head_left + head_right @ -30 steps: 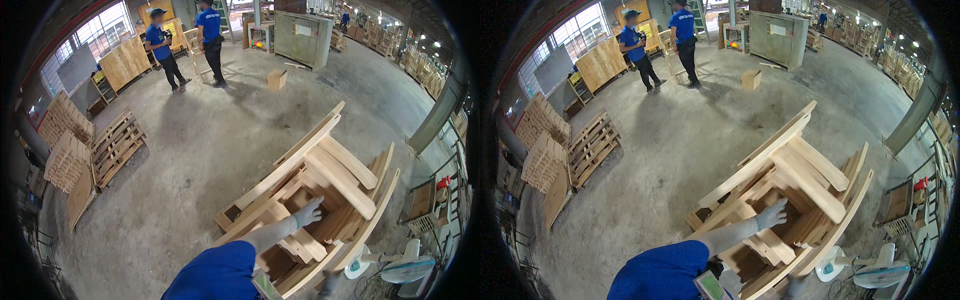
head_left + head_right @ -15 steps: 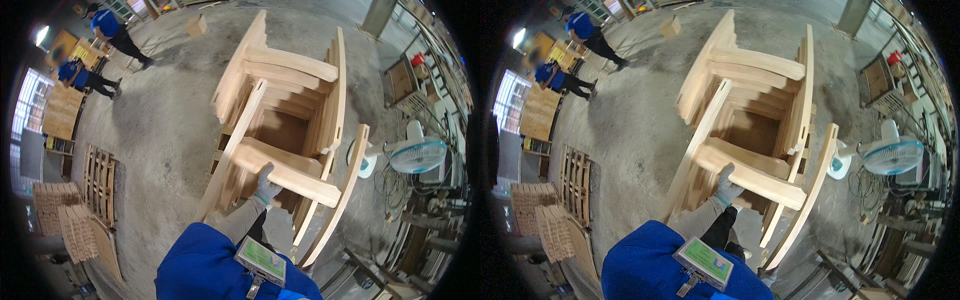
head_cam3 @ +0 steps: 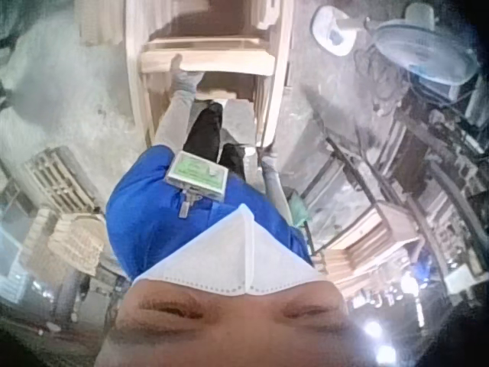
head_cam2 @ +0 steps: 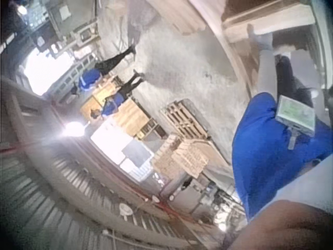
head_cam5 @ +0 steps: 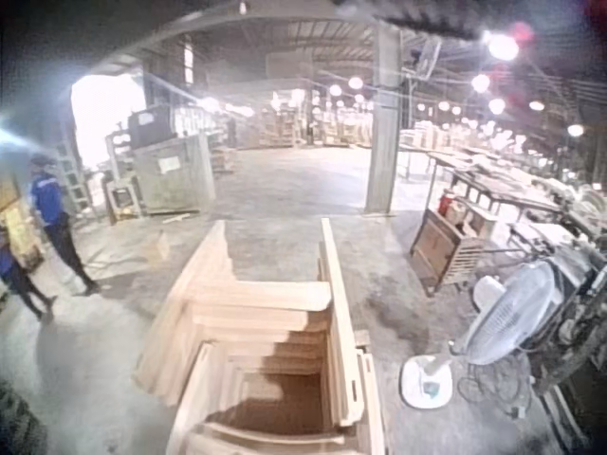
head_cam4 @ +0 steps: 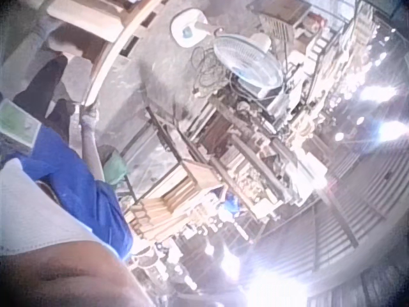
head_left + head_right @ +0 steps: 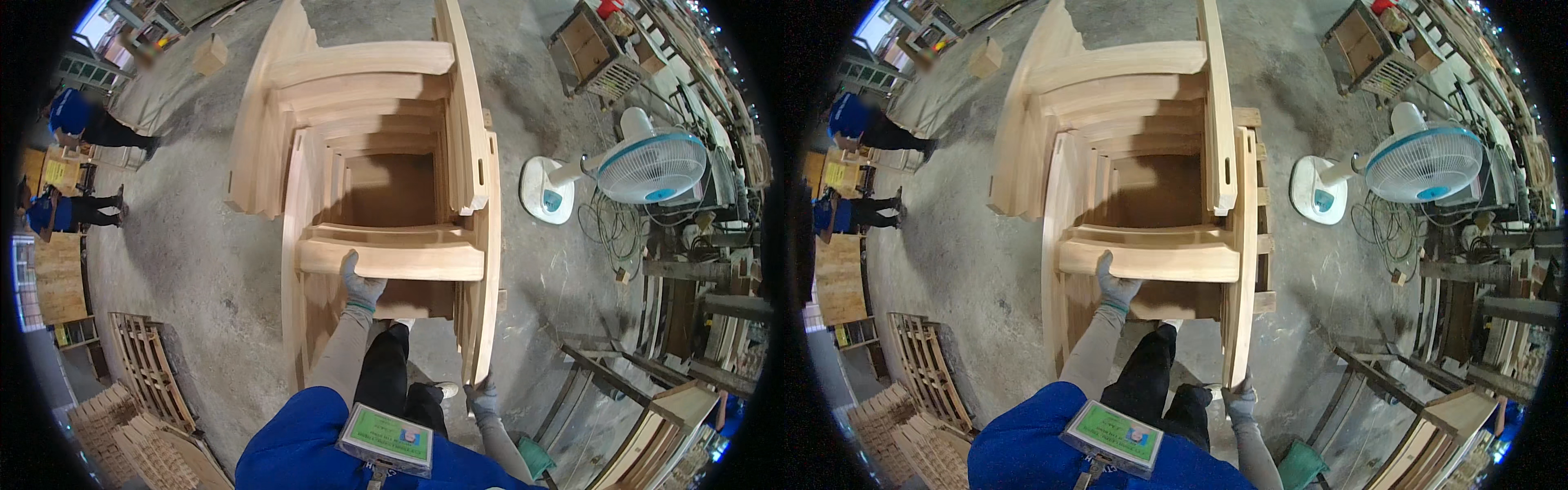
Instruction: The person repeatedly picks up wooden chair frames and stacks them on a pallet. Then the person uses a brush to apply a white finish to the edges of a chair frame. The person continues alternating between stacking and applying finish to multiple chair frames.
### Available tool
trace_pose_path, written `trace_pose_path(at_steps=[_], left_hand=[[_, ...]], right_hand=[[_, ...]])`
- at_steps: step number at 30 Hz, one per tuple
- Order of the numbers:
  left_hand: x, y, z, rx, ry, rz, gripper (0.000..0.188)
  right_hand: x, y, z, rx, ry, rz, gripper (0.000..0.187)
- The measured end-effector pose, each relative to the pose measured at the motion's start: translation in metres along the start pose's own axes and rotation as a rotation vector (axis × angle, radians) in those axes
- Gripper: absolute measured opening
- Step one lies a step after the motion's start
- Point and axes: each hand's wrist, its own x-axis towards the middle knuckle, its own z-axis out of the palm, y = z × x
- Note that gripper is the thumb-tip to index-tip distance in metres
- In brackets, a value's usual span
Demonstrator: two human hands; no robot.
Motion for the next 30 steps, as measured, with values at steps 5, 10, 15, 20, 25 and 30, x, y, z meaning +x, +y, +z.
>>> trace_pose_path(at_steps=[5,10,15,20,25,30], left_hand=[[0.015,0.012,-0.012,0.218,0.048,-0.111,0.031],[0.015,0.013,-0.032,0.087,-0.078,-0.176,0.024],[0.046,-0.013,-0.065,-0.302,0.092,0.039,0.041],[0.087,-0.048,-0.077,0.072,-0.045,0.257,0.063],[0.093,-0.058,-0.085,-0.215,-0.163,0.182,0.067],[0.000,-0.071,-0.141,0.864,-0.222,0.368,0.062]], right_hand=[[0.033,0.034,0.009,-0.235,0.023,0.177,0.077],[0.045,0.015,0.011,-0.195,0.026,0.004,0.074],[0.057,0.008,0.010,0.021,-0.039,0.123,0.070],[0.051,-0.015,0.004,0.198,-0.095,0.226,0.060],[0.022,-0.008,0.013,0.121,0.083,0.280,0.071],[-0.040,0.018,-0.015,0.195,-0.039,0.254,0.035]])
